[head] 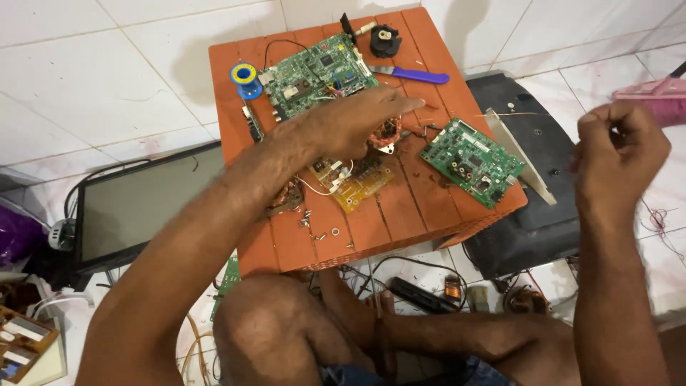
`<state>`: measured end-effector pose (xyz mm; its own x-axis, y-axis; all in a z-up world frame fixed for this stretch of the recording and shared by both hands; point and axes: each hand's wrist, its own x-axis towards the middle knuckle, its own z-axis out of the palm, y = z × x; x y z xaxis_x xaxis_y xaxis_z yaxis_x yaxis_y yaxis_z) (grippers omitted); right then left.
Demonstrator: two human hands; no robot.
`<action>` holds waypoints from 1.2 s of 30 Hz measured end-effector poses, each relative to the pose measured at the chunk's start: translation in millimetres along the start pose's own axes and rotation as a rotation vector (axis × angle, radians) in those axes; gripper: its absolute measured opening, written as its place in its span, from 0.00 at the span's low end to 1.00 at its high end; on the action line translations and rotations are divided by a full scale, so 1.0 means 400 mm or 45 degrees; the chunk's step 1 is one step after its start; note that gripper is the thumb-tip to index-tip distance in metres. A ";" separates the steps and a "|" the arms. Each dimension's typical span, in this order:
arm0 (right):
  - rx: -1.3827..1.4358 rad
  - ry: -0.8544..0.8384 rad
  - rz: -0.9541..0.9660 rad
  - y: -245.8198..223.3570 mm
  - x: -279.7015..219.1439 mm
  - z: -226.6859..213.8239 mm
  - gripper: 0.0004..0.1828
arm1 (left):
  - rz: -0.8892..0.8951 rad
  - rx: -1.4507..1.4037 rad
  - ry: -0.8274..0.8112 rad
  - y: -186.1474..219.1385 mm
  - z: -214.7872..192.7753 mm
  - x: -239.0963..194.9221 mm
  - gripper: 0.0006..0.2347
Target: The person sits on the floor at a low wooden table and works on a small electric motor stator, manipulating and adjusting the copper coil windings by hand among disassembled TV boards and parts. They reposition the motor, work the wire ends, and handle the coil assembly throughout the clip.
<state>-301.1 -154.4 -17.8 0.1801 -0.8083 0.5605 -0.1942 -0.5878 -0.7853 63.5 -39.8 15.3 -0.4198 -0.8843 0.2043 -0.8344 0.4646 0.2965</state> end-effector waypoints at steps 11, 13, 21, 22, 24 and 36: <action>1.420 -0.345 0.184 -0.190 -0.091 0.037 0.02 | -0.222 -0.098 -0.134 0.032 -0.030 0.008 0.51; 1.584 -0.511 0.105 -0.228 -0.117 0.062 0.01 | -0.239 -0.107 -0.126 0.029 -0.026 0.008 0.50; 1.671 -0.594 0.152 -0.316 -0.224 0.118 0.04 | -0.105 0.536 0.520 0.071 0.037 -0.029 0.21; 1.668 -0.590 0.151 -0.321 -0.226 0.122 0.04 | -0.100 0.534 0.521 0.069 0.044 -0.035 0.21; 1.628 -0.605 0.078 -0.327 -0.228 0.130 0.04 | -0.181 0.545 0.487 0.064 0.064 -0.050 0.15; 1.408 -0.442 0.134 -0.343 -0.293 0.121 0.04 | -0.170 0.461 0.475 0.058 0.074 -0.070 0.16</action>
<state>-249.0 22.7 11.5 0.5008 -0.6984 0.5112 0.6926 -0.0308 -0.7207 45.3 -5.5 -11.4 -0.2013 -0.8274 0.5243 -0.9693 0.2456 0.0153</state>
